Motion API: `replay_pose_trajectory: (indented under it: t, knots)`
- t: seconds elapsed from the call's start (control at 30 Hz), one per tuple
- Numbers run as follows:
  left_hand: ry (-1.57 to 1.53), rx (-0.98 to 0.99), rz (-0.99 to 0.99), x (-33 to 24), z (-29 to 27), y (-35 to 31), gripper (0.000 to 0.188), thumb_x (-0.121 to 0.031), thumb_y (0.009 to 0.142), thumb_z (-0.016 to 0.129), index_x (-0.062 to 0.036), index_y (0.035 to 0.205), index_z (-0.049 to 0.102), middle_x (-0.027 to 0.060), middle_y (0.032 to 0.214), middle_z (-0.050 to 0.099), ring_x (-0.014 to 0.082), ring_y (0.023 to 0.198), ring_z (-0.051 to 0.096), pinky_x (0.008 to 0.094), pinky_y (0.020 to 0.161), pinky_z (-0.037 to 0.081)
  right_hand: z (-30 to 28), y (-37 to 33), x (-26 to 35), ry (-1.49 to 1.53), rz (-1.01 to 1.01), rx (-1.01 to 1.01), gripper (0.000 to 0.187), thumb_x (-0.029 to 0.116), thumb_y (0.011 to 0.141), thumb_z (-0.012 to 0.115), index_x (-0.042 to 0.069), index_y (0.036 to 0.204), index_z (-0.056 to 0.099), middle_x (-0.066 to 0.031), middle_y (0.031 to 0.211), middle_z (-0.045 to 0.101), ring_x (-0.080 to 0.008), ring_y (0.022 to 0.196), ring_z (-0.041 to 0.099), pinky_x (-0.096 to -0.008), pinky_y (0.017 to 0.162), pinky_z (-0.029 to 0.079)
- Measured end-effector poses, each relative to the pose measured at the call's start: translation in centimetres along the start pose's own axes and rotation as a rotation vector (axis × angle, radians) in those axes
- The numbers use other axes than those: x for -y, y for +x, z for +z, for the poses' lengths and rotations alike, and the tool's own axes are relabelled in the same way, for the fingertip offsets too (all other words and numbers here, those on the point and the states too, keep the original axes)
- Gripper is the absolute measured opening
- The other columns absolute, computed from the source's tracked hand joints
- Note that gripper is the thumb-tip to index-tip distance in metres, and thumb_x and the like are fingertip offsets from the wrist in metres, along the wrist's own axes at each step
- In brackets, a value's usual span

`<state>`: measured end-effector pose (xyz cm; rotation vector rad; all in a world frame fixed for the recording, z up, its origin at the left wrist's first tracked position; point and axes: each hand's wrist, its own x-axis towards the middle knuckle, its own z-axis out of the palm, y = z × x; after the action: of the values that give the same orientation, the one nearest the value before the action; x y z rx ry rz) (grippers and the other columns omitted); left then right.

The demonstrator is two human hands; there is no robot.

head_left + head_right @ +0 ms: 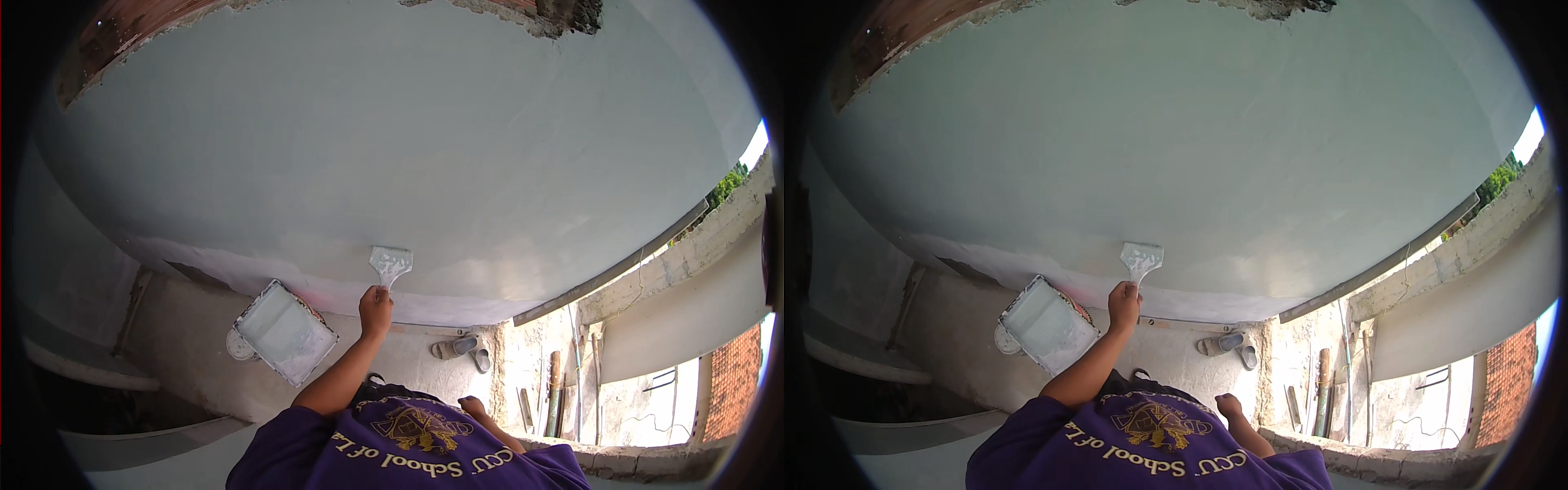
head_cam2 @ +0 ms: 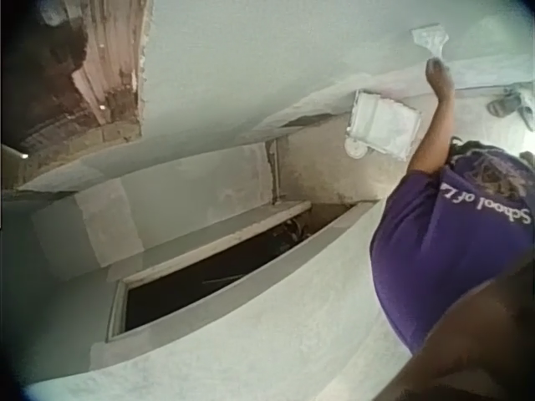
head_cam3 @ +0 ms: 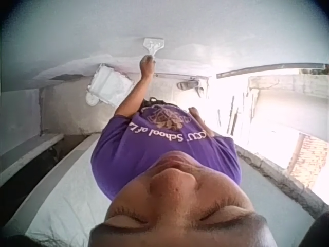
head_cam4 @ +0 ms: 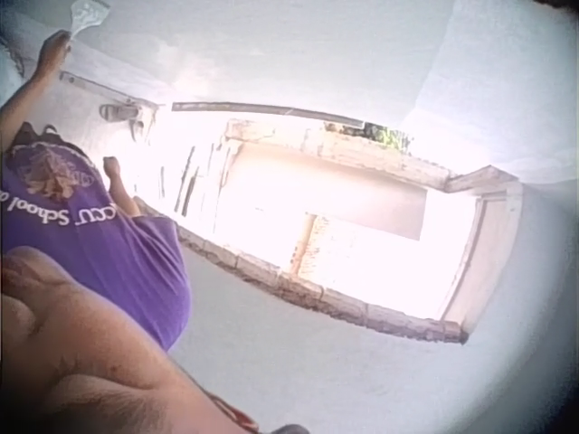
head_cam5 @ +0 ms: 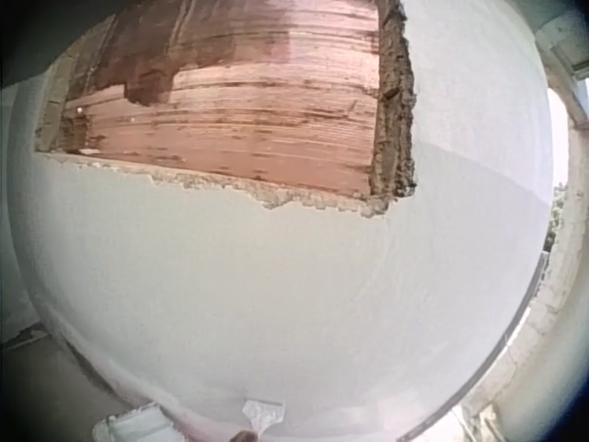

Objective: Applying paint or putty to a wall using a scraper tool.

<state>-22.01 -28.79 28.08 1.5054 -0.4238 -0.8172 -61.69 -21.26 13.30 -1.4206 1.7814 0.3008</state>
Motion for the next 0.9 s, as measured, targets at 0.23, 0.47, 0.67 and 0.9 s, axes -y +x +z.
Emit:
replay_pose_trajectory:
  t: [0.23,0.47,0.67,0.9]
  knots:
    - [-0.045,0.033,-0.09,1.7,-0.5,-0.4,0.025,-0.018,0.089,0.05,-0.0033,0.069,0.048,0.0017,0.056,0.047,0.0092,0.046,0.043,0.0246,0.043,0.034,-0.1,0.2,0.8,-0.029,-0.01,0.05,0.044,0.04,0.079,0.054,0.003,0.102,0.065,-0.0187,0.107,0.063,-0.0335,0.103,0.057,-0.0377,0.09,0.043]
    - [-0.019,0.04,0.132,-2.1,1.8,-1.6,0.031,-0.021,0.088,0.048,-0.0003,0.066,0.05,0.0072,0.055,0.053,0.0192,0.049,0.052,0.0328,0.05,0.04,0.6,1.0,0.4,-0.024,-0.034,0.044,0.047,0.041,0.079,0.052,0.002,0.103,0.064,-0.0194,0.109,0.062,-0.0342,0.104,0.057,-0.0379,0.09,0.044]
    - [0.165,0.034,-0.244,4.9,-0.6,0.3,0.028,-0.019,0.088,0.049,0.0007,0.069,0.051,0.0112,0.058,0.056,0.0253,0.053,0.055,0.0357,0.051,0.041,0.4,0.8,1.2,-0.071,-0.046,0.05,0.046,0.04,0.079,0.053,0.003,0.104,0.064,-0.0199,0.109,0.061,-0.0339,0.105,0.057,-0.0374,0.091,0.043]
    - [0.181,0.146,0.564,-8.2,3.2,-5.1,0.024,-0.022,0.088,0.052,0.0,0.077,0.053,0.0183,0.066,0.057,0.0387,0.066,0.058,0.0426,0.057,0.042,0.4,0.4,-0.3,-0.033,-0.024,0.028,0.046,0.04,0.079,0.053,0.002,0.103,0.064,-0.0196,0.108,0.062,-0.0338,0.104,0.057,-0.037,0.09,0.044]
